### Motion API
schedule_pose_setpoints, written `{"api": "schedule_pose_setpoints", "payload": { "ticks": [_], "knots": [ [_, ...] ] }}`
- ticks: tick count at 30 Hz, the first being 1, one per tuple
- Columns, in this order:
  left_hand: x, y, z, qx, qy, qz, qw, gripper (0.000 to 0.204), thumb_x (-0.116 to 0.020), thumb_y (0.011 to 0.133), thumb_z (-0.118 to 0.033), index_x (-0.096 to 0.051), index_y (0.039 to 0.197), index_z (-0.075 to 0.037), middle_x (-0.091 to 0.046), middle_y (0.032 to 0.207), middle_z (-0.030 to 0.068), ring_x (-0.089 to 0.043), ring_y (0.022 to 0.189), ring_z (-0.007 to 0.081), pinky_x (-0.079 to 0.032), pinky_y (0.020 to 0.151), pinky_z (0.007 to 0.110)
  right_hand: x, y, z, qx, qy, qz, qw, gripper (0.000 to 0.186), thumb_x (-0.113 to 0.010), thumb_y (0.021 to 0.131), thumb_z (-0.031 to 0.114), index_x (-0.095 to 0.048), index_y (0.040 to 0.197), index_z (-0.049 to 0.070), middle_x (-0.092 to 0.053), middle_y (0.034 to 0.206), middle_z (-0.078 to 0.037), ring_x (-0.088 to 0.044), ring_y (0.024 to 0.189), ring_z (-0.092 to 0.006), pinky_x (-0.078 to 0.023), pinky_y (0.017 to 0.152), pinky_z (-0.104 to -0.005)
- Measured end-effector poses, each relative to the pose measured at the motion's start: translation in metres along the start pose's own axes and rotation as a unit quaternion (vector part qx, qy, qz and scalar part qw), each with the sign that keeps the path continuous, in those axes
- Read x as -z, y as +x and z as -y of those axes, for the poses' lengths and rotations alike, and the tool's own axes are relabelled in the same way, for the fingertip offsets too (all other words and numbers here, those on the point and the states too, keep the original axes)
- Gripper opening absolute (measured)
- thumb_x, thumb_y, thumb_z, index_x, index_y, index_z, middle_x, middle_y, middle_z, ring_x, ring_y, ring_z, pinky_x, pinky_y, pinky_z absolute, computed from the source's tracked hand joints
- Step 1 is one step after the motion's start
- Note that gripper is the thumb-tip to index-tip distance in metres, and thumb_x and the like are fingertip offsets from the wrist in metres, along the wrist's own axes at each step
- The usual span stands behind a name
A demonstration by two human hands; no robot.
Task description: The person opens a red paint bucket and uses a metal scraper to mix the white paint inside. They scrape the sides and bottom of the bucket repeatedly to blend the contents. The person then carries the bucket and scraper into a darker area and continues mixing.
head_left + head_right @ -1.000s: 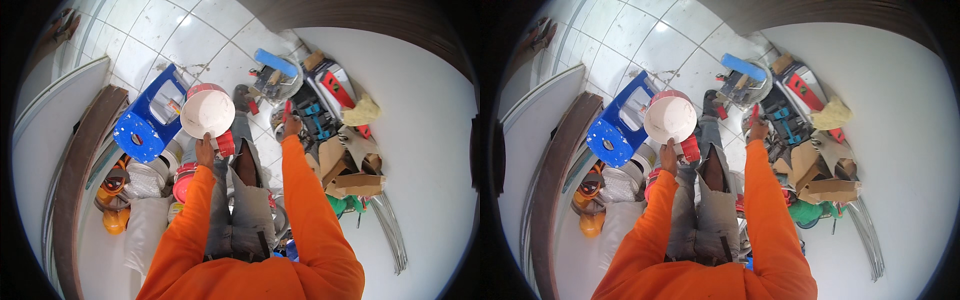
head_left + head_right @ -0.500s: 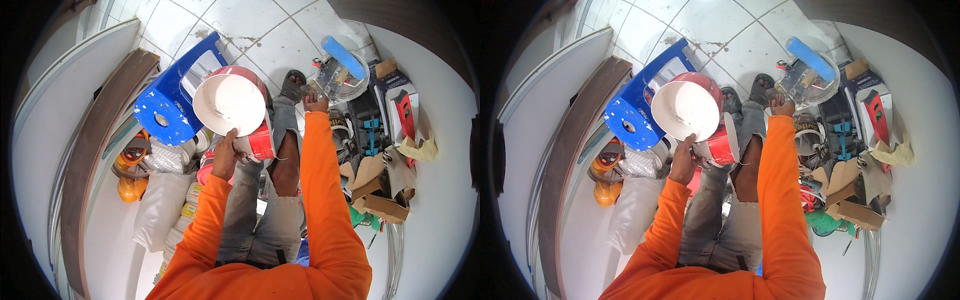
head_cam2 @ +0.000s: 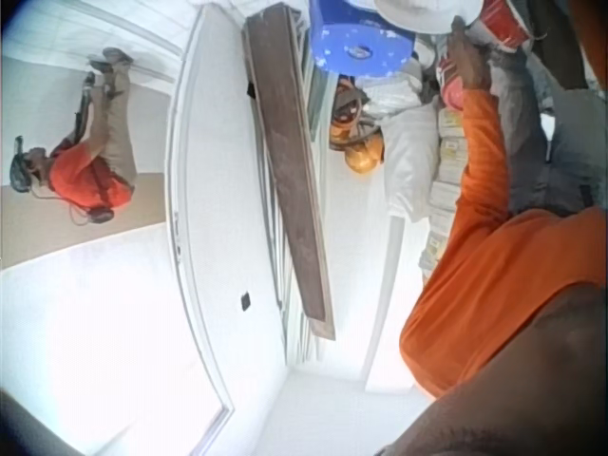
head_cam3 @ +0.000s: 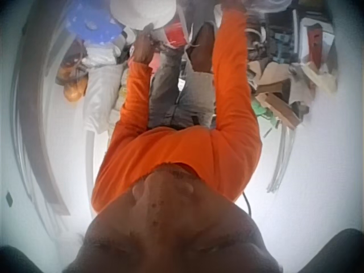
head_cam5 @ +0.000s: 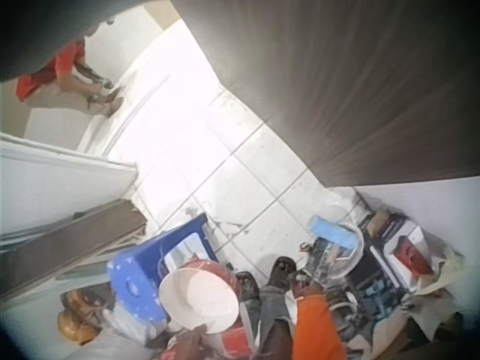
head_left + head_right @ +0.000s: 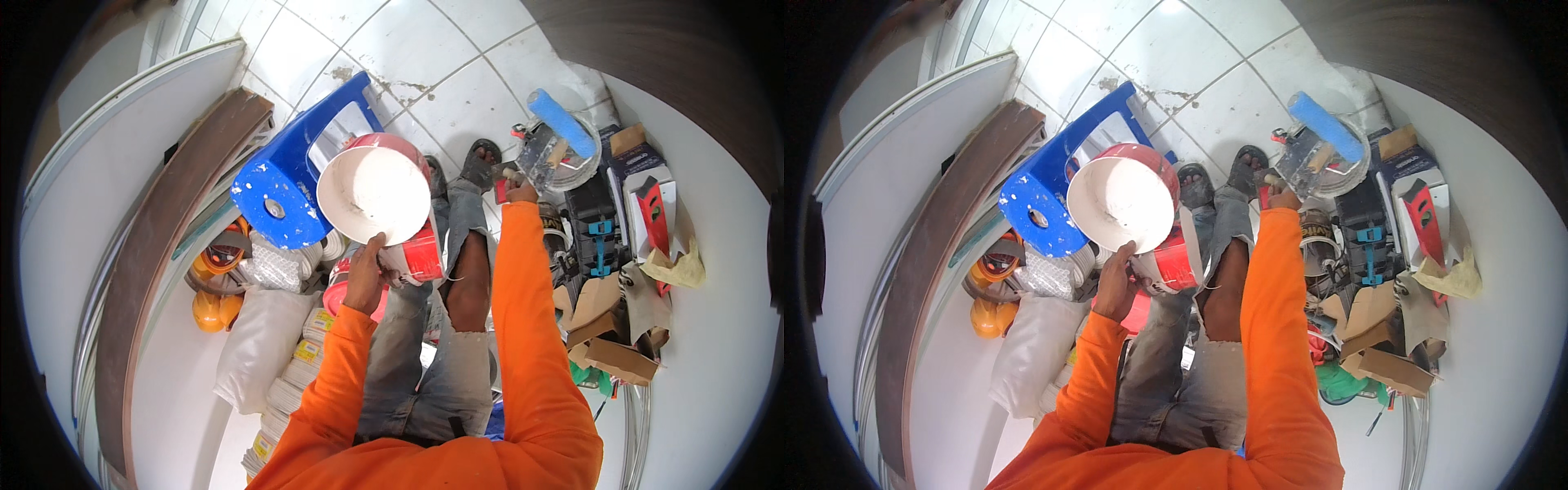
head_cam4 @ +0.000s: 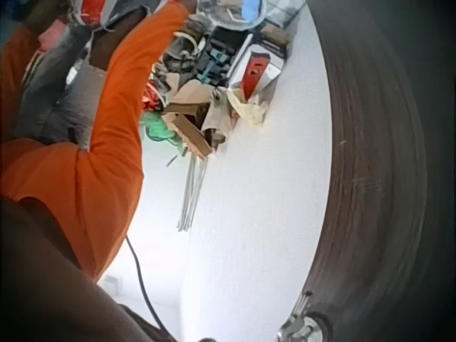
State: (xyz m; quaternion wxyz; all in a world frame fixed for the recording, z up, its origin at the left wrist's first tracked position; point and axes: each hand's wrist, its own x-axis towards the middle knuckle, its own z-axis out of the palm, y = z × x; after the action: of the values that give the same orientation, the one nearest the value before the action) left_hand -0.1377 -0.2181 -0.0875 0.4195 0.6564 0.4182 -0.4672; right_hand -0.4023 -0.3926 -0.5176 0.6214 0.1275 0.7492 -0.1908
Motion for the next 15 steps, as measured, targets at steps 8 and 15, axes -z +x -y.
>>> {"api": "schedule_pose_setpoints", "payload": {
  "ticks": [8,15],
  "knots": [
    [-0.001,-0.035,-0.017,0.002,-0.03,-0.009,1.0,0.031,-0.057,0.1,-0.032,-0.06,0.122,-0.011,-0.061,0.106,0.0012,-0.056,0.091,0.0154,-0.051,0.061,0.033,0.083,-0.158,-0.001,0.046,-0.114,-0.002,0.992,0.01,-0.06,0.092,0.019,-0.059,0.088,0.01,-0.052,0.068,0.001,-0.054,0.054,-0.0205,-0.045,0.048,-0.0339],
    [-0.007,-0.112,-0.061,-0.006,-0.153,0.072,0.986,0.033,-0.06,0.097,-0.035,-0.057,0.118,-0.01,-0.057,0.107,0.0026,-0.055,0.09,0.0157,-0.051,0.063,0.032,0.076,-0.418,0.04,0.181,-0.474,0.074,0.859,0.04,-0.074,0.091,0.024,-0.056,0.123,0.007,-0.063,0.088,-0.005,-0.063,0.076,-0.0164,-0.052,0.06,-0.0343]
  ]
}}
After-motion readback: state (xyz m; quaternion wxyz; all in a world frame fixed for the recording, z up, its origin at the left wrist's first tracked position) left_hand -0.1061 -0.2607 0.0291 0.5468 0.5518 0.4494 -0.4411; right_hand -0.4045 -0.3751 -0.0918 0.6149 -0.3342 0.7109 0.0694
